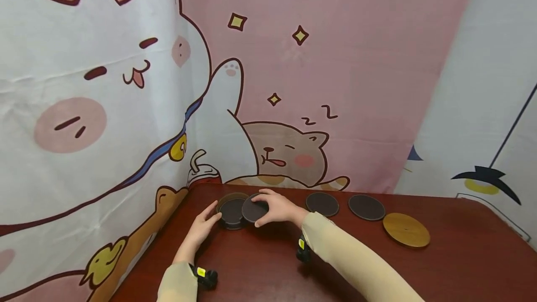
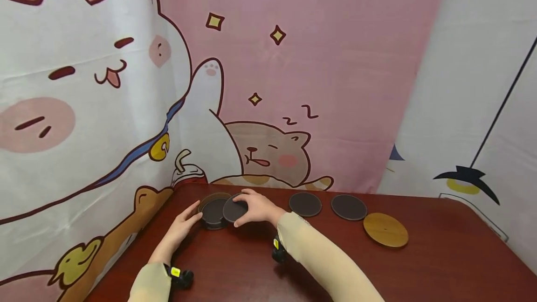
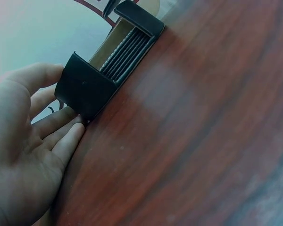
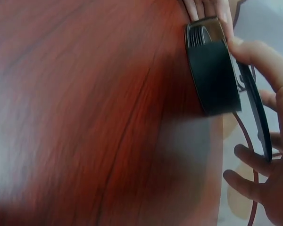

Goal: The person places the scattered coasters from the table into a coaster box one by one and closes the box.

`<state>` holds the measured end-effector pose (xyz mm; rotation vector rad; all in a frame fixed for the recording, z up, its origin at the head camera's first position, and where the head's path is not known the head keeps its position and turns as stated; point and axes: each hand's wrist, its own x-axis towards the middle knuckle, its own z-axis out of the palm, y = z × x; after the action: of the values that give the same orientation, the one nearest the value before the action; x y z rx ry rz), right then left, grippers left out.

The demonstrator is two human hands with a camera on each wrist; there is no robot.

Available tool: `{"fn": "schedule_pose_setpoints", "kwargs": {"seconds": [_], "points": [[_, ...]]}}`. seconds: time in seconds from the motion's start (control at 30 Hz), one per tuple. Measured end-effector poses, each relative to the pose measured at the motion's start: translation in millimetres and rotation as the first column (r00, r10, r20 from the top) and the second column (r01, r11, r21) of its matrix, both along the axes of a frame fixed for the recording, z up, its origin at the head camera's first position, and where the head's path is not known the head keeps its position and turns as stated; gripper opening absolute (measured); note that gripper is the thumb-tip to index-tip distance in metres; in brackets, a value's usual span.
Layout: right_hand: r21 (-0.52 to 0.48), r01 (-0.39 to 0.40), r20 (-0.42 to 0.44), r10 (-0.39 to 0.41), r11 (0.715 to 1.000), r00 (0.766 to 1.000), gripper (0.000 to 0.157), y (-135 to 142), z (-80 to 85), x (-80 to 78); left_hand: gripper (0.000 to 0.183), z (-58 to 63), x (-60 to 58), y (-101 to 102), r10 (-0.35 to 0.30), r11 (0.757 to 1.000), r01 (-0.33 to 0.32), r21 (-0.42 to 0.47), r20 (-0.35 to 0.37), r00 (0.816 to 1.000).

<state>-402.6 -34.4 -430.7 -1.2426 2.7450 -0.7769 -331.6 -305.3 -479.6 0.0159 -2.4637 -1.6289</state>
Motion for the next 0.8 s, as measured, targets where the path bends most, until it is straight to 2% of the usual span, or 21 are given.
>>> {"fn": "schedule_pose_setpoints", "kwargs": {"seconds": [0.1,0.33,0.5,0.73,0.8], "points": [[0.029,0.002,-0.001,-0.002,1.000,1.000,0.076,-10,2.3,1.8,0.052,0.6,-1.4,0,0.015,1.000,-0.015,0.008,-0.001,1.000],[0.037,-0.009,0.007,0.009,0.999,1.000,0.070,-27,4.5,1.9,0.052,0.9,-1.1,1,-0.003,0.999,0.004,0.037,-0.017,1.000],[0.038,-0.018,-0.025,0.019,0.999,1.000,0.058,-35,0.7,0.3,0.051,12.2,8.6,10,-0.028,0.997,0.029,0.075,-0.017,0.999],[0.080,-0.034,-0.062,0.039,0.996,0.997,0.046,-42,-4.6,3.5,0.050,23.5,18.1,16,-0.025,0.998,0.026,0.064,-0.021,0.999],[0.086,-0.040,-0.067,0.046,0.996,0.997,0.047,-42,-5.0,3.4,0.051,17.3,12.1,11,-0.019,0.998,0.021,0.061,-0.022,1.000]]}}
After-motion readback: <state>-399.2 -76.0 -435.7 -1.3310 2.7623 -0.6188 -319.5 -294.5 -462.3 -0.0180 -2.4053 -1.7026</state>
